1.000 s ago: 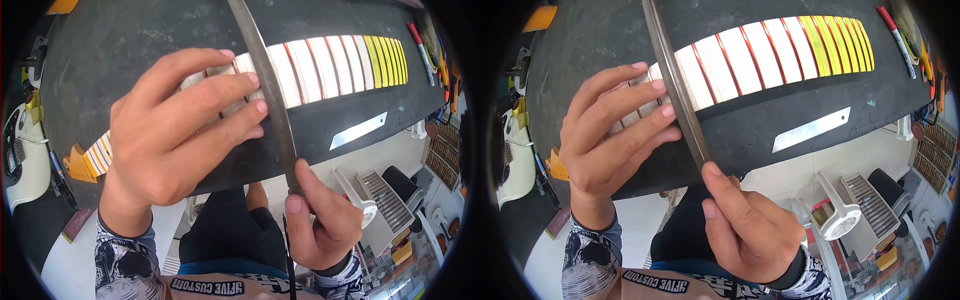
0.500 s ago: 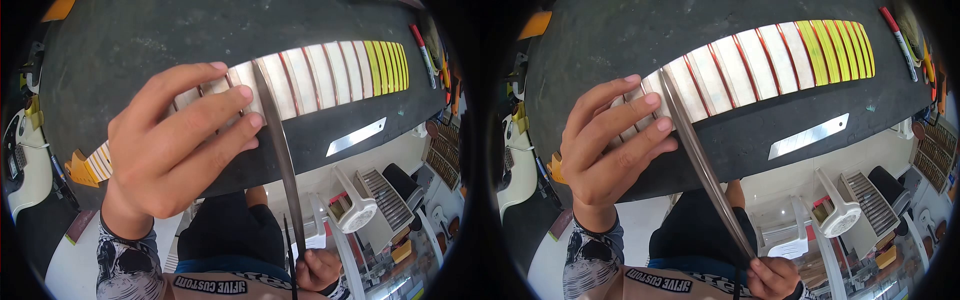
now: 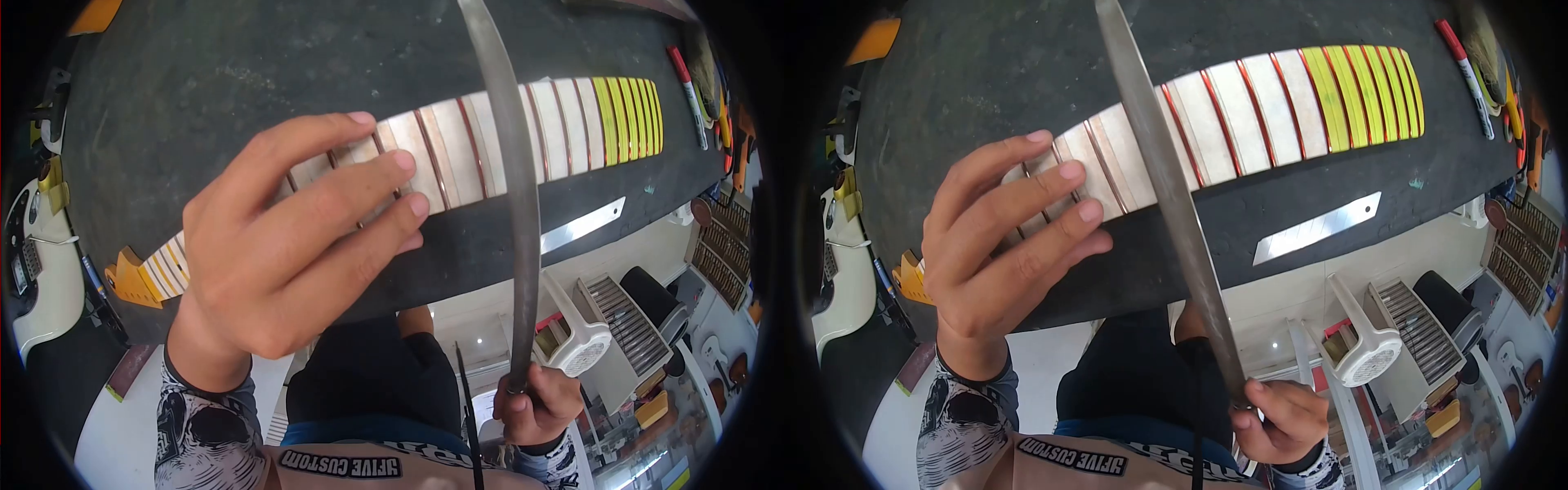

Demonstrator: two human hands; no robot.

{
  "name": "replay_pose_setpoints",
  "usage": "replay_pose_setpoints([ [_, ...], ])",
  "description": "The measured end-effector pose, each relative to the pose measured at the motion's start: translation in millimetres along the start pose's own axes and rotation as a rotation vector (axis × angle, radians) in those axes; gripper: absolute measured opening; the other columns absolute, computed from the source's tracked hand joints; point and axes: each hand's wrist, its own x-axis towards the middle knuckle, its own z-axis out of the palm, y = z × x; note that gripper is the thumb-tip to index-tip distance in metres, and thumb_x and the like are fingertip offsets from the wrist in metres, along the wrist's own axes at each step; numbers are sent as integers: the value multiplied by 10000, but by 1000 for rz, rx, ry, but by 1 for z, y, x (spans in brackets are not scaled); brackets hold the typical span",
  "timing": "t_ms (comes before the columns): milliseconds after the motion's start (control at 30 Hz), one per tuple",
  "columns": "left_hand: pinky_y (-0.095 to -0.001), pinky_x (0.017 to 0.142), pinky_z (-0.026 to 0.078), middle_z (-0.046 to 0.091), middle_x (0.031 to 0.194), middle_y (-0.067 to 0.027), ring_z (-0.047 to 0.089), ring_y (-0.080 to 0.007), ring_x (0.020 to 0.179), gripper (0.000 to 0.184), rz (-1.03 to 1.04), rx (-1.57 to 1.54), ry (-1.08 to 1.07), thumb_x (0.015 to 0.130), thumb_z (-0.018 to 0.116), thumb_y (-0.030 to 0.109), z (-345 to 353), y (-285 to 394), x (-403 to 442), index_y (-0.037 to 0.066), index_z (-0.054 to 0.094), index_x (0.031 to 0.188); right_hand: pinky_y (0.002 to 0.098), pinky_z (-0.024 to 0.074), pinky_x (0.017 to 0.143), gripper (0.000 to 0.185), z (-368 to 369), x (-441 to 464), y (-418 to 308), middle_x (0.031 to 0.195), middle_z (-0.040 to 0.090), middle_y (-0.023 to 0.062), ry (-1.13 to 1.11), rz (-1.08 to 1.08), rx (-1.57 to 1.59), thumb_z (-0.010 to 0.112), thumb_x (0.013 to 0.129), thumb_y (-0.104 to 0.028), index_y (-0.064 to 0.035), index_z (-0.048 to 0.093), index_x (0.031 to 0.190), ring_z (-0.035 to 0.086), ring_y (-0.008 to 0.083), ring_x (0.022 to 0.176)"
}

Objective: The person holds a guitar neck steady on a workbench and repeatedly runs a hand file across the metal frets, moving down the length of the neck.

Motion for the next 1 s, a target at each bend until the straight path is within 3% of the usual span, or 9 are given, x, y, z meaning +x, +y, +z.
replay_pose_setpoints([
  [400, -389, 825, 555, 696, 993, -159, 665, -333, 969, 406, 239, 134, -113, 582, 839, 79, -13, -1, 12, 13, 731, 968, 279, 516, 513, 446, 7, -73, 35, 678, 654, 111, -59, -16, 103, 661, 829, -28, -31, 589, 1269, 653, 195, 542],
  [700, -284, 780, 521, 683, 1000, -139, 671, -225, 907, 393, 113, 53, 16, 609, 864, 68, -6, 2, 7, -19, 720, 965, 273, 536, 526, 375, 9, -83, 33, 742, 680, 151, -77, 154, 351, 579, 932, -48, -52, 569, 1307, 640, 168, 538],
  [1000, -285, 780, 522, 683, 1001, -135, 670, -225, 901, 407, 133, 102, 0, 604, 870, 86, -7, -3, 4, -12, 718, 970, 259, 491, 487, 354, 5, -81, 27, 759, 675, 216, -18, 278, 513, 582, 966, -129, -95, 575, 1318, 589, 154, 506],
])
